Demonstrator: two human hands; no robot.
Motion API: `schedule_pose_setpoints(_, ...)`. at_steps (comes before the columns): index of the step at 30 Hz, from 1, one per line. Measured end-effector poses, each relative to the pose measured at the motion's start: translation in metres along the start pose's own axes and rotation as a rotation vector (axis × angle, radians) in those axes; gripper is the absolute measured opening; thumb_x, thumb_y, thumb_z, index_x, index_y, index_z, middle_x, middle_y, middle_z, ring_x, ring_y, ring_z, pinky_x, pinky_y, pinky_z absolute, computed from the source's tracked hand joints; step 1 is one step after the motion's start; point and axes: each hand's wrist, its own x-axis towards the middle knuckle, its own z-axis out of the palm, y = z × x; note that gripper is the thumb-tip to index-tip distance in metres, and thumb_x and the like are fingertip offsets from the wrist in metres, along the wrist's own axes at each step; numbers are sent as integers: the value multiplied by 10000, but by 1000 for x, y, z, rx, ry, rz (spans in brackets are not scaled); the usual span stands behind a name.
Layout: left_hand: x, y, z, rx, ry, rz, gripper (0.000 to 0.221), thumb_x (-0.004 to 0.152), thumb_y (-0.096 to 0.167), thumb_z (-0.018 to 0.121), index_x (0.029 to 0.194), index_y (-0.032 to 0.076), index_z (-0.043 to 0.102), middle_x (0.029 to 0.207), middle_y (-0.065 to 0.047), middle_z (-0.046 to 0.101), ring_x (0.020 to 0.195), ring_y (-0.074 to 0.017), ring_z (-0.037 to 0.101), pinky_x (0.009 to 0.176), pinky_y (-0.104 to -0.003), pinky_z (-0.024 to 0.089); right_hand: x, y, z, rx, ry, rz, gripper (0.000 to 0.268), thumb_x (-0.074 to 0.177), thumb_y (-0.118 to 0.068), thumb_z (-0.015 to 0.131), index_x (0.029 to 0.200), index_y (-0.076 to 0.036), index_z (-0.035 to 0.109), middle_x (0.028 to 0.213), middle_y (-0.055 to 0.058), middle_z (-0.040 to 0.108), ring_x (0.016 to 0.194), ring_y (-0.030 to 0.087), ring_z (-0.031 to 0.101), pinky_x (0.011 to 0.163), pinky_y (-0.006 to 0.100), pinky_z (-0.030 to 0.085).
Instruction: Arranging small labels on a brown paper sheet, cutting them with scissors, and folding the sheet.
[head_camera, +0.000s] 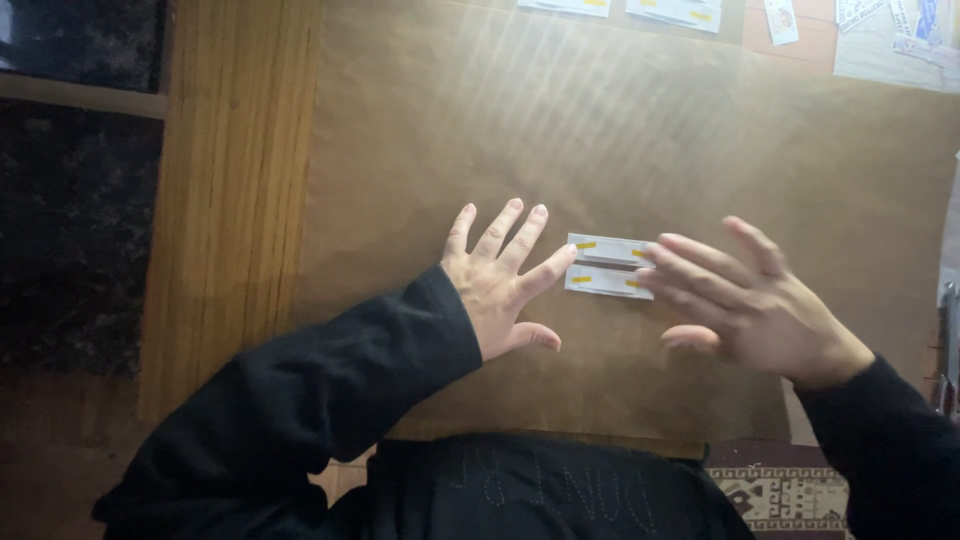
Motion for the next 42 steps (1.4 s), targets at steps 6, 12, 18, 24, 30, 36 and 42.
schedule_pose_setpoints(6,1,-5,-3,52,31,41,983,763,957,563,1512,322,513,1570,-141,479,1438,-347,471,1109,-658,350,-33,-14,15,-67,-69,165,745,946,-707,484,1579,-317,438,1627,11,446,1457,187,420,1235,501,119)
schedule_pose_setpoints(12,0,-5,0,39,28,38,968,769,956,532,1504,325,525,1576,-145,466,1442,-346,462,1106,-665,346,-33,-18,21,-37,-85,220,754,942,-669,492,1596,-306,400,1640,4,425,1452,189,430,1233,484,115)
schedule_pose_setpoints(18,-1,-5,2,55,33,36,984,750,967,566,1504,336,524,1578,-134,461,1443,-338,460,1099,-658,363,-33,-14,24,-51,-79,205,733,957,-686,458,1597,-333,394,1636,4,427,1433,184,449,1219,482,125)
schedule_pose_setpoints(24,0,-5,0,39,7,35,991,754,956,569,1516,326,511,1590,-138,446,1458,-338,440,1116,-661,341,-34,-12,26,-79,-88,192,760,948,-707,458,1595,-312,411,1621,2,453,1432,169,455,1231,476,107)
schedule_pose_setpoints(30,-1,-5,2,52,26,35,994,757,969,542,1514,326,517,1588,-133,449,1456,-335,444,1112,-665,346,-32,-15,23,-92,-98,203,789,947,-735,417,1597,-288,421,1620,-1,461,1439,171,437,1227,466,116)
schedule_pose_setpoints(36,-1,-6,0,49,23,48,1001,759,963,569,1526,323,502,1592,-136,444,1459,-343,436,1114,-661,345,-48,-14,14,-165,-91,266,756,914,-678,530,1540,-254,524,1574,53,534,1408,212,500,1228,489,157)
schedule_pose_setpoints(42,-1,-6,-1,47,13,44,999,757,960,567,1532,334,493,1592,-128,446,1459,-339,433,1121,-654,336,-66,-31,-18,-272,37,541,439,942,-466,810,1302,-221,759,1423,29,750,1312,199,704,1217,439,330)
